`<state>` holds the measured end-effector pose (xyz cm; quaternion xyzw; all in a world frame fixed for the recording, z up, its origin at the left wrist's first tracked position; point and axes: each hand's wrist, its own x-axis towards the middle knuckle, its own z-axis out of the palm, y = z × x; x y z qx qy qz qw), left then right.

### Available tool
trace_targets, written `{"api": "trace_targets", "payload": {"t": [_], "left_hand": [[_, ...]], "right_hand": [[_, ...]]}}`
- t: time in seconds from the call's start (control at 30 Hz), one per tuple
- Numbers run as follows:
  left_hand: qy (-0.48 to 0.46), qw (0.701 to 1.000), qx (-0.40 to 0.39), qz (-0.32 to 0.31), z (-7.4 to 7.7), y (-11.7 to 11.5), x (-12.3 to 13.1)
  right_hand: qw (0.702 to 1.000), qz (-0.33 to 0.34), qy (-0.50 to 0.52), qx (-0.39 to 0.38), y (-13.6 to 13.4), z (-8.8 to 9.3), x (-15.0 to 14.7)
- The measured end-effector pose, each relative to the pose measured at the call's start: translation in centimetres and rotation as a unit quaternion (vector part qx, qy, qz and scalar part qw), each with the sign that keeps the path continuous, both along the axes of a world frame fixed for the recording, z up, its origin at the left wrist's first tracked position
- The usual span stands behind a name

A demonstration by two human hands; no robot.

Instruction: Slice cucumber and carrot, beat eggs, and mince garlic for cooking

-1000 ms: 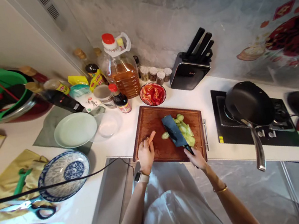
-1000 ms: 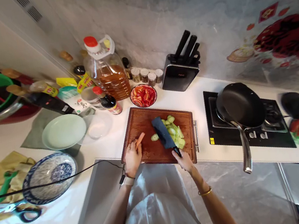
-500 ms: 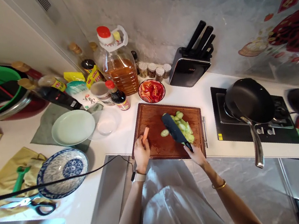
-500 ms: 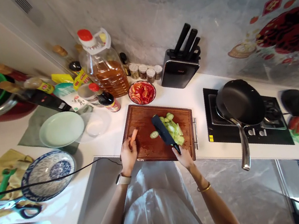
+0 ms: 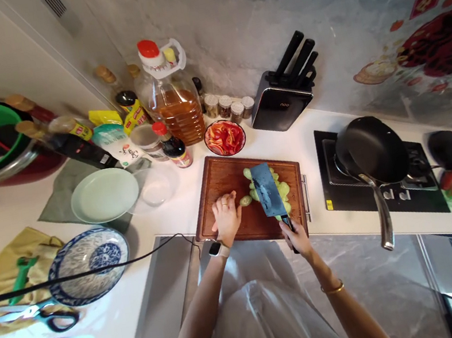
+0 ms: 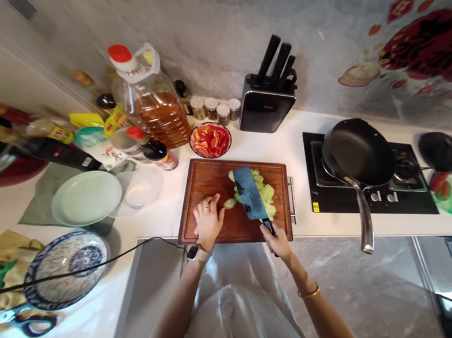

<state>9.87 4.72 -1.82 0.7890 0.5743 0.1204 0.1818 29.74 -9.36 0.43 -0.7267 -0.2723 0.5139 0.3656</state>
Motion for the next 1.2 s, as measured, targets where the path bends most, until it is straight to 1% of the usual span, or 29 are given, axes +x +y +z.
{"api": "trace_targets", "payload": {"t": [0.07, 0.1, 0.2, 0.4, 0.5, 0.53, 0.6, 0.67, 0.7, 0.73, 0.83, 0.87, 0.9, 0.97, 1.03, 1.1, 1.2], "left_hand": [[-0.002, 0.999, -0.01, -0.046, 0.2, 0.6, 1.7], [0.003, 0.998, -0.016, -0.056, 0.3, 0.8, 2.4], [0.026, 0.998, -0.031, -0.056, 0.5, 1.6, 3.9], [0.032, 0.994, -0.065, -0.086, 1.1, 2.2, 3.6], [-0.018, 0.993, -0.09, -0.069, 1.7, 3.2, 4.8], [-0.047, 0.991, -0.107, -0.072, 2.0, 3.7, 5.5], [-0.093, 0.983, -0.124, -0.097, 2.4, 4.6, 7.0], [-0.1, 0.984, -0.094, -0.114, 2.7, 5.1, 7.7], [-0.095, 0.988, -0.068, -0.1, 2.7, 5.0, 7.5], [-0.088, 0.993, -0.043, -0.072, 2.7, 4.8, 6.9], [-0.057, 0.997, -0.01, 0.043, 1.9, 3.0, 3.2], [-0.04, 0.997, -0.009, 0.066, 1.5, 2.2, 1.8], [-0.024, 0.996, -0.007, 0.082, 1.1, 1.4, 0.6], [0.001, 0.996, -0.004, 0.091, 0.1, 0.1, -1.2], [0.011, 0.996, -0.005, 0.088, -0.7, -0.7, -1.8], [0.012, 0.996, -0.012, 0.086, -1.2, -0.9, -1.6], [0.002, 0.994, -0.033, 0.1, -1.2, -0.7, -0.6]], "right_hand": [[0.997, -0.044, 0.058, 0.008, -0.2, 0.3, -0.1], [0.995, -0.064, 0.077, 0.015, -0.2, 0.6, 0.0], [0.989, -0.109, 0.098, 0.036, -0.4, 1.4, 0.8], [0.98, -0.161, 0.098, 0.056, -0.8, 2.6, 2.5], [0.98, -0.167, 0.091, 0.054, -1.1, 2.8, 2.9], [0.982, -0.162, 0.082, 0.055, -1.2, 2.9, 2.9], [0.987, -0.141, 0.043, 0.063, -1.5, 2.9, 3.0], [0.99, -0.119, -0.015, 0.071, -1.6, 2.8, 3.2], [0.991, -0.109, -0.043, 0.071, -1.7, 2.8, 3.3], [0.991, -0.098, -0.066, 0.068, -1.6, 2.7, 3.4], [0.994, -0.05, -0.092, 0.039, -1.3, 2.6, 3.0], [0.995, -0.025, -0.093, 0.025, -1.0, 2.7, 2.6], [0.995, 0.001, -0.097, 0.011, -0.8, 2.8, 2.1], [0.992, 0.047, -0.116, -0.007, -0.1, 3.1, 0.6], [0.987, 0.075, -0.143, -0.011, 0.5, 3.3, -1.2], [0.983, 0.093, -0.159, -0.008, 1.0, 3.4, -2.9], [0.977, 0.113, -0.181, 0.002, 1.4, 3.0, -5.0]]}}
